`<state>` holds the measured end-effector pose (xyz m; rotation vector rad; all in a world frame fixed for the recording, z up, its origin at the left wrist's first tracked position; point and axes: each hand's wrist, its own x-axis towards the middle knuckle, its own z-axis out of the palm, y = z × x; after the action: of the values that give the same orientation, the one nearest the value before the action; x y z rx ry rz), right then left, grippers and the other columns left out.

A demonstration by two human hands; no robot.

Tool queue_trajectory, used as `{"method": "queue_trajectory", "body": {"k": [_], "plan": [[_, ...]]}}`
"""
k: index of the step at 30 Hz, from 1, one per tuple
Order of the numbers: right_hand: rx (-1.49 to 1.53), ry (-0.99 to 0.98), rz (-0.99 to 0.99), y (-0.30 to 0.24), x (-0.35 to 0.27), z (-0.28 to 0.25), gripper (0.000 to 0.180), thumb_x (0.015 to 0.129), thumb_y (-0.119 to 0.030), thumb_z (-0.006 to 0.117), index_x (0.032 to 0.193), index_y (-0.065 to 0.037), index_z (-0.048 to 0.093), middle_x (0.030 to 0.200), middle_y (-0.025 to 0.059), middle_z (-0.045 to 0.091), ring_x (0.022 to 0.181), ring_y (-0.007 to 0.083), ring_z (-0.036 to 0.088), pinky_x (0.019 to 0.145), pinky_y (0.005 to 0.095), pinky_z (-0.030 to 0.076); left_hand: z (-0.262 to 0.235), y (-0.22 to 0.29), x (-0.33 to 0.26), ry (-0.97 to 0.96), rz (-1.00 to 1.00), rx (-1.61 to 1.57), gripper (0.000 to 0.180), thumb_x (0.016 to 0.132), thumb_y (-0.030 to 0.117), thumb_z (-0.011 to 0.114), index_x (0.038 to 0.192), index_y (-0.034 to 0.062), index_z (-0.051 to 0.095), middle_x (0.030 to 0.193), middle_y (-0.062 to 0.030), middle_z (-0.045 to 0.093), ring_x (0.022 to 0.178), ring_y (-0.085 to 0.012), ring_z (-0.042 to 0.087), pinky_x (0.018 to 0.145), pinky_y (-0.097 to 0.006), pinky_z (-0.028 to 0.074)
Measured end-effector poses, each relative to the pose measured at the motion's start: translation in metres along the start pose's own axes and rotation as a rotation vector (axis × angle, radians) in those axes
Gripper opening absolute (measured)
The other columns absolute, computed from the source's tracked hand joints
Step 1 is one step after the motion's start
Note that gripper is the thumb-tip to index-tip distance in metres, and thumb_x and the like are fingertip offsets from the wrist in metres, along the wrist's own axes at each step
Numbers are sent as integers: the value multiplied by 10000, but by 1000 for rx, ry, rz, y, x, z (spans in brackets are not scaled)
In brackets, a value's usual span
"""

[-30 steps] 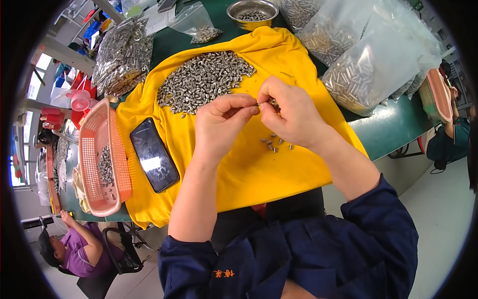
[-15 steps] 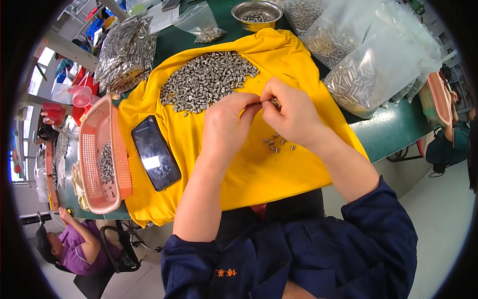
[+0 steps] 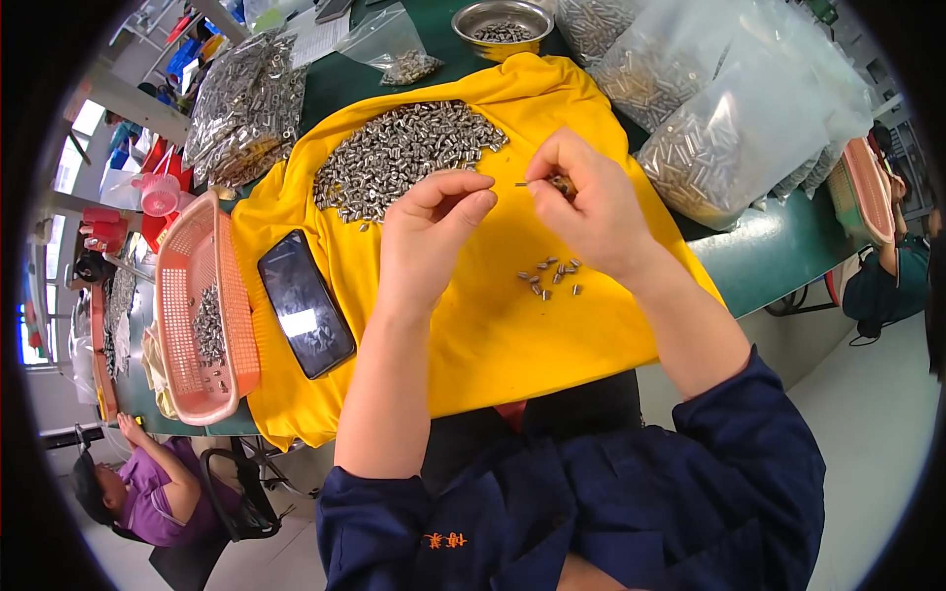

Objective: Sorting and inspecting small metal hardware components on a workbench.

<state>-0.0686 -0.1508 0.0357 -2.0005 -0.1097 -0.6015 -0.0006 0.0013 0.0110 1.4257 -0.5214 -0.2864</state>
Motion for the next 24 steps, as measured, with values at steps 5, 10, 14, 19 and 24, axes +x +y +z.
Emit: {"method": "queue_trajectory", "body": {"k": [5,10,14,19,24], "plan": [[134,-32,43,0,-1,2,68,721,-52,502,765,-23,459,614,47,481,540,102,449,502,235,383,2,-3,-2,-153,-294,-597,124,800,20,550,923,16,563,836,-58,590,745,-139,574,676,-239,477],[209,-87,95,-2,-1,-1,69,721,-54,499,765,-18,459,617,46,488,545,98,458,508,229,390,4,-4,-3,-170,-271,-593,123,802,11,543,925,7,555,851,-74,593,755,-159,588,690,-265,495],[174,-130,74,-2,-2,0,62,745,-7,487,785,-33,449,690,-12,430,569,36,360,496,184,327,3,-5,-3,-172,-252,-561,125,795,0,547,920,-1,559,846,-79,597,745,-161,590,695,-264,493],[-51,-148,26,-6,-3,-2,85,693,-57,513,753,-33,458,610,107,508,541,232,505,487,306,388,4,0,-2,-167,-194,-352,120,771,-20,571,889,-16,584,823,-74,607,747,-139,586,700,-241,483],[-54,-135,-18,-3,-4,4,90,696,-60,516,760,-40,457,610,121,509,561,285,508,493,343,386,8,-3,-4,-115,-120,-267,119,755,-39,579,872,-24,598,825,-65,612,753,-119,580,709,-225,476]]}}
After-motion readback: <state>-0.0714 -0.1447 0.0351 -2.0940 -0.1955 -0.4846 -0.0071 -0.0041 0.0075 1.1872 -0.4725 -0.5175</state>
